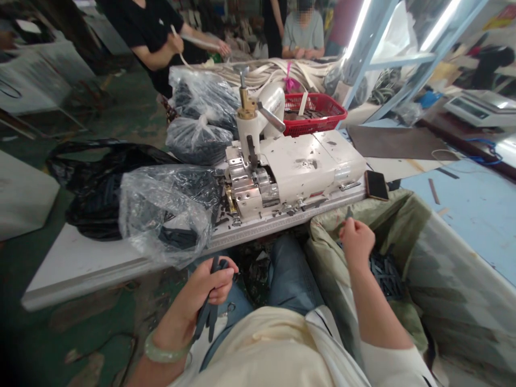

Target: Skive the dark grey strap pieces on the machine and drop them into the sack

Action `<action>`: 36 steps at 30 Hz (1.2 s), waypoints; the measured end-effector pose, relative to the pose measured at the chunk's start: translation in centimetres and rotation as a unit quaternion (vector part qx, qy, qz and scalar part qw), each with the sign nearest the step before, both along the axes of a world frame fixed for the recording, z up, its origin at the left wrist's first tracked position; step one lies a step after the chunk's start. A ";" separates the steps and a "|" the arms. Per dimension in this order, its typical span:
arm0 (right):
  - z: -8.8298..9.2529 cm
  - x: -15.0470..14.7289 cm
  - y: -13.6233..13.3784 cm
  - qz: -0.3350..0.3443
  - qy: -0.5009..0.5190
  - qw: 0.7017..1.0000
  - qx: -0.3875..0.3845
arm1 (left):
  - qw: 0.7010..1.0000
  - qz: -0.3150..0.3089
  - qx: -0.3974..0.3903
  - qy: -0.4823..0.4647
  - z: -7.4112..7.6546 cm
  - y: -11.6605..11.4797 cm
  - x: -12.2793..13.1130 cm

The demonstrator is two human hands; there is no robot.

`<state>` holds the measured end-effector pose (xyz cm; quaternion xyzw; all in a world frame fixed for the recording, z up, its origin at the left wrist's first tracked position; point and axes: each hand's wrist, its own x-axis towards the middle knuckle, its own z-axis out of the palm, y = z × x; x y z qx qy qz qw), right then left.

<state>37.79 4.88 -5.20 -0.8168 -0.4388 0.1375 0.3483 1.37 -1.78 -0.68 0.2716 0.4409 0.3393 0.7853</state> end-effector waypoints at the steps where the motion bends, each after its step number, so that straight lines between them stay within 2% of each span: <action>1: -0.6 2.3 -1.6 -0.006 -0.079 0.994 -0.074 | 1.000 -0.011 0.001 -0.003 0.0 0.1 0.2; 2: -1.0 4.1 -2.9 -0.016 -0.144 0.981 -0.131 | 1.000 -0.023 0.002 -0.006 -0.1 0.1 0.4; 4: -1.0 5.6 -4.8 0.003 -0.186 0.964 -0.189 | 0.999 -0.052 0.005 -0.013 -0.1 0.3 1.1; 6: 0.0 3.8 -5.5 0.069 -0.109 0.980 -0.155 | 0.997 -0.079 0.009 -0.016 -0.1 0.3 2.0; 7: 0.7 1.8 -5.5 0.123 -0.029 0.984 -0.123 | 0.996 -0.091 0.012 -0.013 0.0 0.3 2.5; 8: 1.5 -0.7 -5.3 0.184 0.065 0.977 -0.091 | 0.995 -0.103 0.016 -0.006 0.1 0.2 3.0; 9: 2.2 -3.5 -5.1 0.246 0.153 0.955 -0.069 | 0.993 -0.114 0.020 0.004 0.3 0.1 3.4; 11: 3.6 -9.1 -4.5 0.386 0.253 0.885 -0.060 | 0.991 -0.131 0.027 0.028 0.7 -0.4 4.1; 14: 4.8 -15.5 -4.2 0.547 0.224 0.806 -0.028 | 0.986 -0.152 0.029 0.066 1.0 -1.4 4.3; 16: 5.2 -17.6 -4.3 0.612 0.171 0.772 -0.005 | 0.984 -0.156 0.021 0.088 0.9 -2.2 4.1; 19: 5.0 -18.4 -4.4 0.666 0.141 0.732 0.028 | 0.987 -0.141 0.008 0.078 0.6 -3.2 3.5; 20: 4.9 -18.2 -4.4 0.664 0.141 0.733 0.044 | 0.989 -0.133 0.007 0.065 0.5 -3.4 3.4; 22: 4.4 -17.4 -4.1 0.616 0.148 0.770 0.073 | 0.992 -0.123 0.004 0.040 0.4 -3.6 3.0; 25: 3.7 -15.4 -3.5 0.488 0.202 0.844 0.094 | 0.992 -0.126 -0.005 0.012 0.3 -3.5 2.2; 27: 3.3 -14.0 -3.2 0.403 0.279 0.866 0.096 | 0.992 -0.124 -0.012 0.003 0.2 -3.3 1.6; 31: 2.5 -12.6 -3.5 0.288 0.435 0.848 0.096 | 0.998 -0.060 -0.004 0.005 0.4 -2.6 1.0; 36: 1.6 -13.3 -4.3 0.265 0.470 0.835 0.108 | 0.997 0.037 0.044 0.042 0.8 -2.0 2.9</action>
